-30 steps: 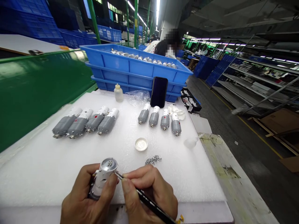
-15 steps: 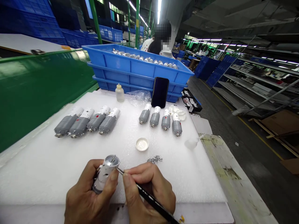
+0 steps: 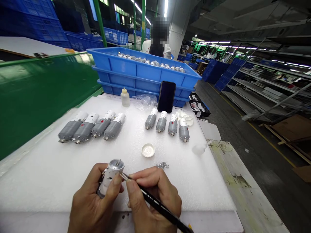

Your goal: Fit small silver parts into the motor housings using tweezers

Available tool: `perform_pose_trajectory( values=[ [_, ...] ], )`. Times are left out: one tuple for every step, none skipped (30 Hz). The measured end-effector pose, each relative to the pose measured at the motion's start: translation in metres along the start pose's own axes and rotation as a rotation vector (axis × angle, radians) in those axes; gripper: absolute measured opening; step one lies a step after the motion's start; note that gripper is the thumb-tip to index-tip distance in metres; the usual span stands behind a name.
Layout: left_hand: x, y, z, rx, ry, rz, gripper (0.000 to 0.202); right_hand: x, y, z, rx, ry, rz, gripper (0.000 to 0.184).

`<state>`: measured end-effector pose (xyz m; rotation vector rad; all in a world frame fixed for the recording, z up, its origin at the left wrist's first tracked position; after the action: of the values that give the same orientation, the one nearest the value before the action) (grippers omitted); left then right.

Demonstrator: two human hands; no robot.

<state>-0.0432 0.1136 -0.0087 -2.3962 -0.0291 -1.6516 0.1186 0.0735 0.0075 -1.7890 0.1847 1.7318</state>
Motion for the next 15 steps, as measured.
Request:
perform_pose_trajectory(
  values=[
    [-0.002,0.0,0.001,-0.023,0.033,-0.059,0.024,0.0,0.0,-0.002,0.005,-0.011,0.009,0.019],
    [-0.004,0.001,0.003,-0.049,0.076,-0.125,0.027,-0.001,0.0,-0.004,0.006,-0.015,0.021,0.019],
    [-0.006,0.002,0.004,-0.076,0.135,-0.192,0.03,-0.001,0.0,-0.007,0.005,-0.011,0.026,0.018],
    [-0.007,0.003,0.007,-0.107,0.212,-0.261,0.033,-0.002,-0.001,-0.01,-0.003,-0.003,0.026,0.018],
    [-0.008,0.005,0.009,-0.138,0.307,-0.332,0.036,-0.004,-0.002,-0.014,-0.011,0.011,0.015,0.017],
    [-0.009,0.007,0.013,-0.18,0.408,-0.406,0.038,-0.007,-0.003,-0.017,-0.032,0.033,-0.007,0.016],
    [-0.009,0.009,0.018,-0.229,0.51,-0.482,0.04,-0.01,-0.005,-0.019,-0.061,0.059,-0.042,0.016],
    [-0.01,0.013,0.023,-0.281,0.608,-0.56,0.041,-0.013,-0.007,-0.02,-0.09,0.085,-0.08,0.016],
    [-0.011,0.017,0.028,-0.334,0.7,-0.642,0.043,-0.017,-0.008,-0.02,-0.115,0.104,-0.114,0.017],
    [-0.012,0.022,0.033,-0.384,0.785,-0.722,0.044,-0.02,-0.01,-0.021,-0.129,0.115,-0.139,0.017],
    [-0.013,0.028,0.037,-0.43,0.865,-0.793,0.045,-0.022,-0.012,-0.022,-0.125,0.118,-0.156,0.018],
    [-0.014,0.032,0.041,-0.467,0.942,-0.854,0.045,-0.024,-0.013,-0.023,-0.101,0.115,-0.166,0.018],
    [-0.015,0.036,0.045,-0.495,1.018,-0.902,0.045,-0.026,-0.014,-0.025,-0.066,0.112,-0.173,0.018],
    [-0.015,0.04,0.048,-0.524,1.089,-0.938,0.044,-0.027,-0.014,-0.025,-0.048,0.115,-0.176,0.019],
    [-0.015,0.043,0.051,-0.555,1.155,-0.971,0.044,-0.028,-0.013,-0.024,-0.036,0.121,-0.178,0.019]
  ],
)
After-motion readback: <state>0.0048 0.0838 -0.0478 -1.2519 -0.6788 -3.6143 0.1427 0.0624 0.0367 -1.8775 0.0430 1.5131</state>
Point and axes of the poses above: each hand's wrist, its own y-axis away from the middle knuckle, its own z-axis out of the palm, x = y × z, the point moved 8 cm from there along -y, towards the middle knuckle, and after that the axes turned 3 degrees about y, right-handed, at the moved point
